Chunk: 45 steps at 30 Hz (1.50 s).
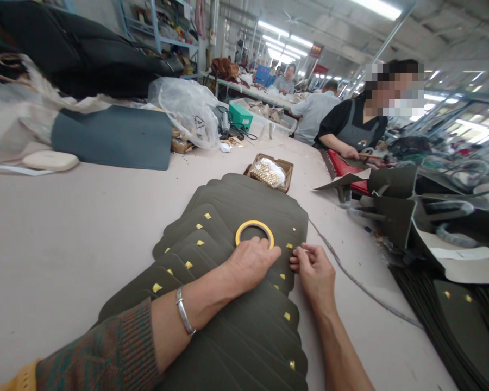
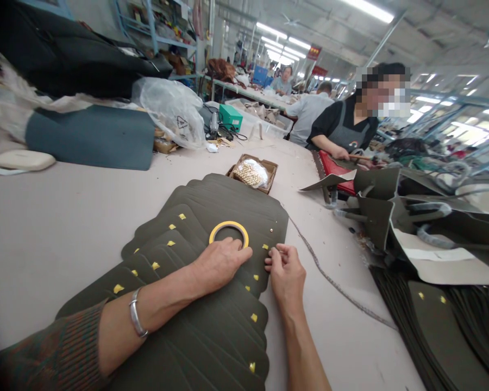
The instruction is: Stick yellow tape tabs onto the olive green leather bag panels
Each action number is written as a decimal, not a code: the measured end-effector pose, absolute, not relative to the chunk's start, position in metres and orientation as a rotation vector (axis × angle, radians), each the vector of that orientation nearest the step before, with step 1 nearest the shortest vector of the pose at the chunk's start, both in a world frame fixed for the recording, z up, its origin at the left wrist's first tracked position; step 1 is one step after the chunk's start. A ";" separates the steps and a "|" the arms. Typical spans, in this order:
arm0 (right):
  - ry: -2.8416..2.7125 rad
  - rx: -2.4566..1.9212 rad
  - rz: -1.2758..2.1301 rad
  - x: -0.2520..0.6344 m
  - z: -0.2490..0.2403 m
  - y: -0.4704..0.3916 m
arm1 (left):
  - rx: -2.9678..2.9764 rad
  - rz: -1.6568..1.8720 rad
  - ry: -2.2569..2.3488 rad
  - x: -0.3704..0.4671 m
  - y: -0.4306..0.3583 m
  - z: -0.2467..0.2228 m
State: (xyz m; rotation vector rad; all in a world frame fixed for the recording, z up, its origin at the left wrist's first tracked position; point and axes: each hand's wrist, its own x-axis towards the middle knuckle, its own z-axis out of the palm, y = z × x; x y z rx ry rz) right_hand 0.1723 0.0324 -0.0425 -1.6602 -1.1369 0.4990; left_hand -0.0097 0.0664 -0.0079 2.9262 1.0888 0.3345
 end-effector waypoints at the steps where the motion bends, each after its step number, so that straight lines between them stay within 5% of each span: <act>1: -1.171 -1.654 0.484 0.172 -0.043 0.030 | 2.930 0.343 1.079 -0.010 0.067 -0.008; 9: -1.548 -1.722 0.000 0.164 -0.040 0.042 | 2.934 0.414 1.012 -0.013 0.068 -0.008; 19: -1.802 -1.803 0.563 0.172 -0.019 0.016 | 2.788 0.629 0.903 -0.025 0.076 0.001; 30: -1.740 -1.292 0.199 0.158 -0.020 0.011 | 2.683 0.839 0.725 -0.023 0.075 -0.005; 41: -1.856 -1.298 -0.147 0.151 -0.020 0.012 | 2.672 0.690 0.777 -0.021 0.069 0.000; 45: -1.724 -1.401 -0.039 0.147 -0.021 0.012 | 2.722 0.669 0.872 -0.018 0.069 0.001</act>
